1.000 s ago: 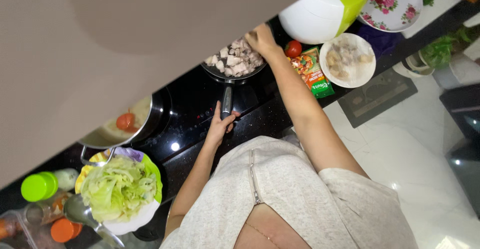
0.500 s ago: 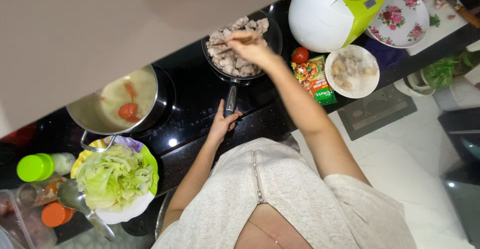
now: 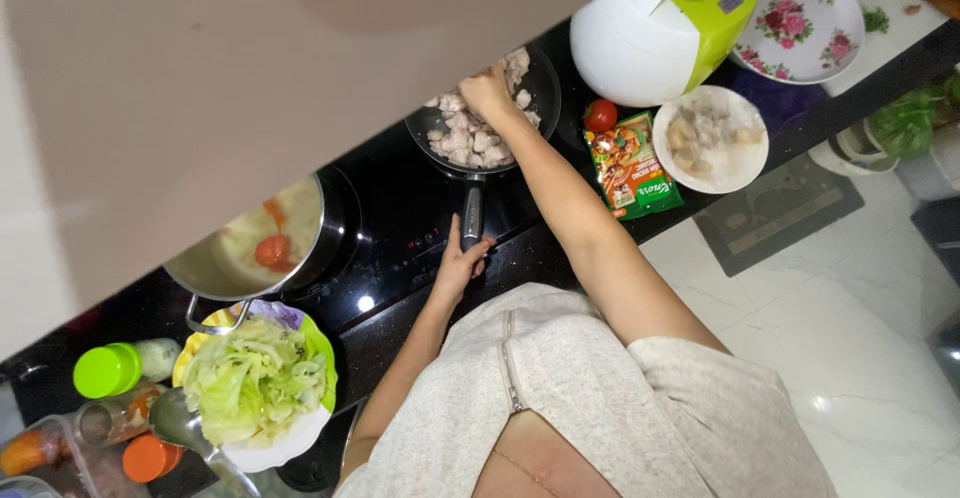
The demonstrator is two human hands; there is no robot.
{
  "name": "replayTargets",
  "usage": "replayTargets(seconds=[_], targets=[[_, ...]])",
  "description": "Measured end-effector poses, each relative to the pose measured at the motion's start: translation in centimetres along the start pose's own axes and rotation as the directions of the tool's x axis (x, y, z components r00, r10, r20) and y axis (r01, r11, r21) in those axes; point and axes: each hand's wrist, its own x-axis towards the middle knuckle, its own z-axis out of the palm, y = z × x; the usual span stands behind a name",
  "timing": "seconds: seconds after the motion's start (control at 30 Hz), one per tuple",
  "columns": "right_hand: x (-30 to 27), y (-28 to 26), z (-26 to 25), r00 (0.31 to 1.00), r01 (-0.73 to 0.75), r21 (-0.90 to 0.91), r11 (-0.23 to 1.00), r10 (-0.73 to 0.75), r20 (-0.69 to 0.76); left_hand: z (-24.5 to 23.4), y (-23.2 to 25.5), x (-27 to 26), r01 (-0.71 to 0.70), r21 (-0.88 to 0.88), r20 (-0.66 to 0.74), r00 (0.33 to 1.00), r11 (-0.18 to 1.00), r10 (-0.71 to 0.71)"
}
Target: The person adds leafy greens and a tomato to a pot of water, stirs diced meat in a frying pan using chopsticks, and chops green onions and shallots on a cutting board.
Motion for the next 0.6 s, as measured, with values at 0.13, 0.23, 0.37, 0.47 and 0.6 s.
replayTargets(seconds=[0.13, 0.23, 0.37, 0.47, 0.6], targets=[[0.2, -1.8, -3.0, 0.999, 0.026, -0.17, 0.985, -0.021, 0.032, 0.7, 0.6, -0.6, -0.049, -0.013, -0.047, 0.998, 0.999, 0.049], [0.6, -3.1, -5.7, 0.995, 0.09, -0.417, 0.904, -0.067, 0.068, 1.3, 1.4, -0.8, -0.023, 0.014, -0.05, 0.998, 1.0, 0.023], [1.9, -2.0, -6.4, 0.968, 0.243, -0.326, 0.913, -0.252, 0.016, 1.8, 2.3, -1.4, -0.006, 0.088, -0.031, 0.999, 0.996, 0.009], [0.9, 2.0, -5.2, 0.934, 0.357, -0.1, 0.929, -0.353, 0.057, 2.1, 2.6, -1.4, -0.019, 0.067, -0.036, 0.999, 0.998, 0.021], [-2.2, 4.9, -4.0, 0.804, 0.59, -0.506, 0.629, -0.407, 0.433, 1.7, 1.9, -0.7, -0.045, 0.074, -0.079, 0.996, 0.996, 0.051]])
